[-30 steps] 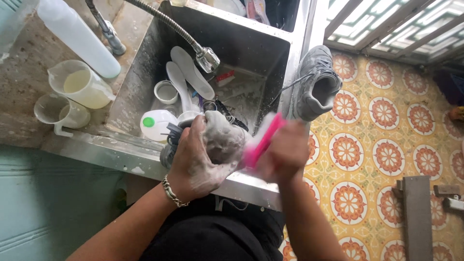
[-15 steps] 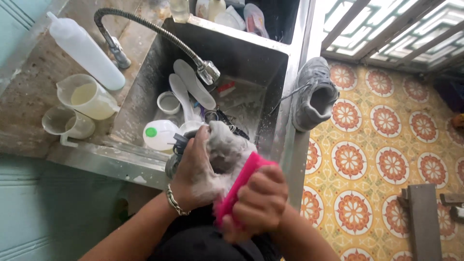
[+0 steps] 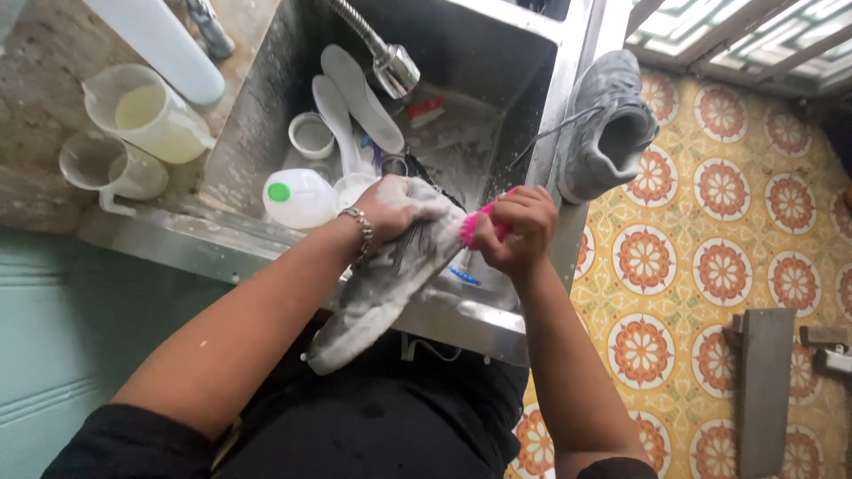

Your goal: Thoroughly scrubbing the exterior, sole, and tongue of a sneaker using brushes and cleaning solution in a sink.

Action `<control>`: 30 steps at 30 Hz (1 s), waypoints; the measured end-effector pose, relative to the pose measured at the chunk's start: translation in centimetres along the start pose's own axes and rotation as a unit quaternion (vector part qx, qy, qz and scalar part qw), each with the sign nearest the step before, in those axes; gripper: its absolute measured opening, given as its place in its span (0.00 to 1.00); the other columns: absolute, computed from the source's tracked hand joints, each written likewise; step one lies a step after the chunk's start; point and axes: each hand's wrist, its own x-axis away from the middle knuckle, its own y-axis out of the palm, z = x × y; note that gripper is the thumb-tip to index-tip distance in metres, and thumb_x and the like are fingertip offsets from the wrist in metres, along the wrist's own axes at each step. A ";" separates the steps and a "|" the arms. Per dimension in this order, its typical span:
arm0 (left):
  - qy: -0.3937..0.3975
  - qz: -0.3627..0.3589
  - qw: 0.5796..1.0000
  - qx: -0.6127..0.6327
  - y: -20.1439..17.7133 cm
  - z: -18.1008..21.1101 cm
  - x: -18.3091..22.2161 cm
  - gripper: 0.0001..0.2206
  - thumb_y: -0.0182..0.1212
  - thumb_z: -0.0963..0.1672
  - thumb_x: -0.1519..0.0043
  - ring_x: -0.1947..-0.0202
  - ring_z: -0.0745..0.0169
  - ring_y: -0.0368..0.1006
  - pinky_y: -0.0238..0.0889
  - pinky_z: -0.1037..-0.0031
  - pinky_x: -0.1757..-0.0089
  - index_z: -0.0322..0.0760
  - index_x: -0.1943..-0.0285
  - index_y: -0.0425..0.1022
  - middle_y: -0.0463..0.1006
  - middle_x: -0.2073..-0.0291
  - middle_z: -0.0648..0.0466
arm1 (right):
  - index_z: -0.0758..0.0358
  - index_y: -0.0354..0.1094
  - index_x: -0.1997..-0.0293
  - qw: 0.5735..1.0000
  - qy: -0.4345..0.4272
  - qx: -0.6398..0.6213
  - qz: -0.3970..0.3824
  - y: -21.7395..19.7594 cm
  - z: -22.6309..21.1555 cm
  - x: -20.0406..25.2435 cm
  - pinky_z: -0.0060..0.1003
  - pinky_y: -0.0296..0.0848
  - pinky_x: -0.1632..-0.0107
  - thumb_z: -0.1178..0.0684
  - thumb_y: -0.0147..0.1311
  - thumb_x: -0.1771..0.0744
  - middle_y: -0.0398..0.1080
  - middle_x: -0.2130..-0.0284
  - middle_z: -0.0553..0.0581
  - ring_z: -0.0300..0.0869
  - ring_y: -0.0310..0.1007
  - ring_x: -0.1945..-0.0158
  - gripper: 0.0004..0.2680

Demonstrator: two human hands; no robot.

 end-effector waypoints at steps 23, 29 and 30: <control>0.108 0.031 0.991 0.065 -2.7 -1.0 0.2 0.12 0.88 0.47 0.36 0.54 0.62 0.90 0.84 0.66 0.47 0.45 0.46 0.94 0.95 0.58 0.54 | 0.64 0.70 0.66 0.960 0.275 0.051 -0.030 3.9 4.5 2.8 0.66 0.75 0.54 0.35 0.60 0.19 0.66 0.74 0.75 0.76 0.76 0.64 0.24; 0.282 0.005 0.953 -0.115 -9.9 13.1 15.0 0.11 0.72 0.52 0.31 0.57 0.68 0.82 0.77 0.71 0.54 0.49 0.48 0.84 0.87 0.59 0.64 | 0.52 0.71 0.31 0.868 0.450 -0.114 -0.174 7.3 4.3 0.2 0.43 0.75 0.50 0.40 0.64 0.25 0.79 0.50 0.51 0.42 0.77 0.54 0.16; 0.283 0.007 0.952 -0.117 -9.9 12.7 16.0 0.11 0.72 0.52 0.31 0.57 0.68 0.82 0.77 0.71 0.54 0.49 0.48 0.84 0.87 0.59 0.64 | 0.52 0.71 0.31 0.869 0.448 -0.116 -0.173 8.1 5.5 0.9 0.43 0.75 0.50 0.40 0.64 0.25 0.79 0.50 0.51 0.42 0.77 0.54 0.16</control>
